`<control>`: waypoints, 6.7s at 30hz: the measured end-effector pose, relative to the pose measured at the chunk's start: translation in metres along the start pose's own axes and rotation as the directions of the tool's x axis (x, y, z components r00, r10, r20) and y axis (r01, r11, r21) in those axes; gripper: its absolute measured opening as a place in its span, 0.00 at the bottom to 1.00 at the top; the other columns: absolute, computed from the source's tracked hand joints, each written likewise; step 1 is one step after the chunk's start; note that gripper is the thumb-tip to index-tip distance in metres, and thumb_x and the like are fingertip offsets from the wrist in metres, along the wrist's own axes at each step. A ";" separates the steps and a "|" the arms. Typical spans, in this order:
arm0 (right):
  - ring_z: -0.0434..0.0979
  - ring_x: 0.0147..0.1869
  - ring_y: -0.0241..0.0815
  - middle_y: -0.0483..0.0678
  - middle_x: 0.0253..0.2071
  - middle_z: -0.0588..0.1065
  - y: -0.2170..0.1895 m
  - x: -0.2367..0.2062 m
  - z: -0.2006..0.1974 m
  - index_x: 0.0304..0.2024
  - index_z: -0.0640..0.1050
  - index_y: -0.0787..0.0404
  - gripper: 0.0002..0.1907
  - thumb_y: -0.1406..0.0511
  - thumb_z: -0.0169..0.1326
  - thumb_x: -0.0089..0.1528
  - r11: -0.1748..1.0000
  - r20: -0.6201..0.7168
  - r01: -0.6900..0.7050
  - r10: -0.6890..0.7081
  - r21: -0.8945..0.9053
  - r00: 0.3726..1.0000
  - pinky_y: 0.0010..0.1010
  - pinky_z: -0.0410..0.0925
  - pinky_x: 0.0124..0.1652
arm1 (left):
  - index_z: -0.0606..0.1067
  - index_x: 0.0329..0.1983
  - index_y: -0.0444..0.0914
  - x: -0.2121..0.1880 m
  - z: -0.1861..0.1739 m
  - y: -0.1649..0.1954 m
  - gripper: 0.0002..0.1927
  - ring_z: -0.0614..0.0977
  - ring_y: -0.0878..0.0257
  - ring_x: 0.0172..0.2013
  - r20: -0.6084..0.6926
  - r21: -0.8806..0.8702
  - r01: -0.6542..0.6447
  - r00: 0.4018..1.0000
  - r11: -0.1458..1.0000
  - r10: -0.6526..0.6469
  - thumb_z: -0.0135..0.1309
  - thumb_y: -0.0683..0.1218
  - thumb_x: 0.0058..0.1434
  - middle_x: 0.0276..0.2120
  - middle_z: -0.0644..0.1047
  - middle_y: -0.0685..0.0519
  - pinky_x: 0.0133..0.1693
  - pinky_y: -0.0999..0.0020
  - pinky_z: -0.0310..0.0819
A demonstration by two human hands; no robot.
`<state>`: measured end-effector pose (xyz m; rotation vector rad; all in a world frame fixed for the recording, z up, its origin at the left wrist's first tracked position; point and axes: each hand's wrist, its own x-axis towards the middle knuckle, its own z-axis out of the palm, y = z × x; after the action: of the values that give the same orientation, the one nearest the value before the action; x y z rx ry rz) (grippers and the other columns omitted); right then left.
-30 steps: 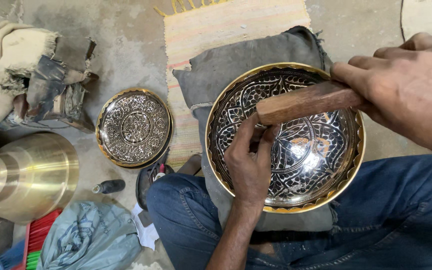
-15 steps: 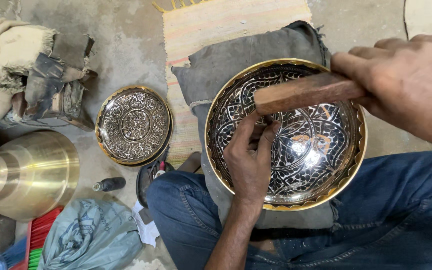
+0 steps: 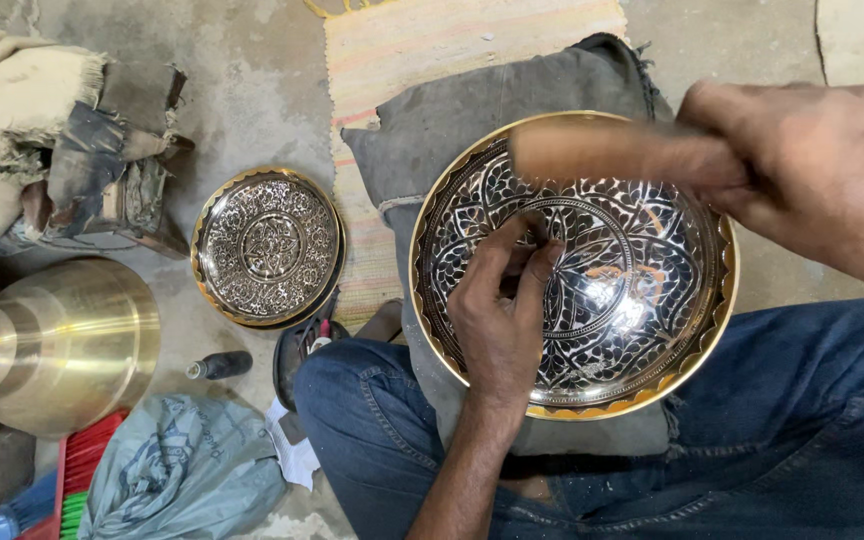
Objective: The person is sitting on the floor, using a wooden mallet and a metal chisel to engrave intricate floral patterns into a large, round, silver-colored metal plate with a gold rim. The person repeatedly strikes the chisel to create detailed designs on the plate's surface.
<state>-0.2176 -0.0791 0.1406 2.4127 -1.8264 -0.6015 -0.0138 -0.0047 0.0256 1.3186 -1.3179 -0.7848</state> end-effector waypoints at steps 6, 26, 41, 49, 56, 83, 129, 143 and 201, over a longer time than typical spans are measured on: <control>0.85 0.41 0.35 0.39 0.37 0.81 -0.004 -0.003 -0.002 0.54 0.72 0.47 0.22 0.50 0.58 0.61 0.997 0.002 0.016 -0.016 -0.074 1.000 0.31 0.76 0.44 | 0.76 0.57 0.35 0.000 0.000 0.002 0.16 0.88 0.61 0.42 -0.005 -0.007 -0.005 1.000 1.000 0.005 0.59 0.42 0.66 0.46 0.83 0.47 0.39 0.68 0.88; 0.84 0.37 0.36 0.42 0.35 0.79 0.002 -0.005 0.007 0.54 0.73 0.48 0.22 0.50 0.58 0.61 0.985 -0.021 0.087 -0.091 -0.149 0.996 0.29 0.77 0.38 | 0.76 0.57 0.35 -0.001 0.000 -0.002 0.15 0.88 0.61 0.44 0.021 -0.017 -0.009 1.000 1.000 0.009 0.57 0.39 0.68 0.46 0.83 0.46 0.41 0.69 0.89; 0.84 0.40 0.38 0.43 0.35 0.80 0.004 -0.006 0.023 0.52 0.73 0.51 0.22 0.54 0.61 0.59 0.999 -0.079 0.029 -0.032 -0.033 0.996 0.32 0.77 0.42 | 0.77 0.58 0.36 0.000 -0.002 0.000 0.15 0.88 0.61 0.43 0.025 -0.012 -0.022 0.999 1.000 0.023 0.57 0.40 0.68 0.47 0.83 0.48 0.40 0.69 0.88; 0.84 0.37 0.35 0.42 0.35 0.80 0.006 -0.005 0.032 0.50 0.74 0.51 0.23 0.51 0.60 0.57 0.971 -0.174 0.113 -0.151 -0.211 0.973 0.30 0.77 0.39 | 0.76 0.58 0.37 -0.001 -0.001 -0.002 0.15 0.88 0.62 0.43 0.050 0.014 0.007 0.999 1.000 -0.008 0.57 0.41 0.68 0.45 0.82 0.48 0.38 0.70 0.89; 0.85 0.36 0.37 0.45 0.33 0.81 0.000 -0.011 0.023 0.50 0.74 0.54 0.22 0.53 0.61 0.58 0.996 -0.118 0.080 -0.084 -0.037 0.989 0.32 0.77 0.41 | 0.76 0.59 0.36 -0.002 -0.001 -0.002 0.16 0.88 0.62 0.44 0.034 -0.006 -0.038 0.999 0.999 0.038 0.58 0.41 0.68 0.46 0.83 0.48 0.41 0.70 0.88; 0.84 0.44 0.39 0.44 0.39 0.80 -0.006 -0.020 0.023 0.57 0.75 0.54 0.30 0.55 0.62 0.54 0.992 -0.232 0.127 -0.126 -0.010 0.964 0.35 0.75 0.53 | 0.76 0.58 0.34 -0.011 -0.010 0.005 0.17 0.86 0.64 0.36 -0.010 0.008 0.115 0.993 0.993 -0.115 0.59 0.40 0.66 0.37 0.84 0.49 0.34 0.69 0.83; 0.84 0.43 0.41 0.44 0.37 0.80 -0.002 -0.002 0.030 0.52 0.75 0.53 0.24 0.55 0.63 0.54 0.993 -0.207 0.120 -0.121 -0.018 0.971 0.36 0.75 0.47 | 0.76 0.56 0.34 -0.008 -0.013 0.000 0.15 0.87 0.59 0.46 0.043 0.026 0.053 0.998 0.998 -0.054 0.58 0.42 0.67 0.48 0.82 0.46 0.46 0.65 0.86; 0.80 0.54 0.44 0.49 0.49 0.76 -0.001 0.003 0.052 0.62 0.67 0.59 0.28 0.61 0.58 0.62 0.830 -0.402 0.258 -0.044 0.495 0.915 0.40 0.74 0.54 | 0.76 0.57 0.35 -0.007 -0.013 -0.002 0.15 0.87 0.59 0.46 0.057 0.020 0.076 0.995 0.997 -0.077 0.56 0.44 0.69 0.46 0.82 0.47 0.43 0.66 0.87; 0.83 0.44 0.54 0.64 0.43 0.80 -0.011 -0.039 0.111 0.55 0.71 0.72 0.28 0.75 0.66 0.53 0.637 -0.272 0.024 0.295 0.771 0.916 0.39 0.75 0.44 | 0.77 0.54 0.32 -0.034 -0.045 0.009 0.15 0.87 0.64 0.44 -0.153 -0.198 0.078 0.982 0.977 -0.109 0.62 0.37 0.64 0.45 0.84 0.48 0.43 0.72 0.85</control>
<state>-0.2536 -0.0183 0.0456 2.4657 -2.3409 0.8049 0.0206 0.0399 0.0364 1.2690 -1.0303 -0.8290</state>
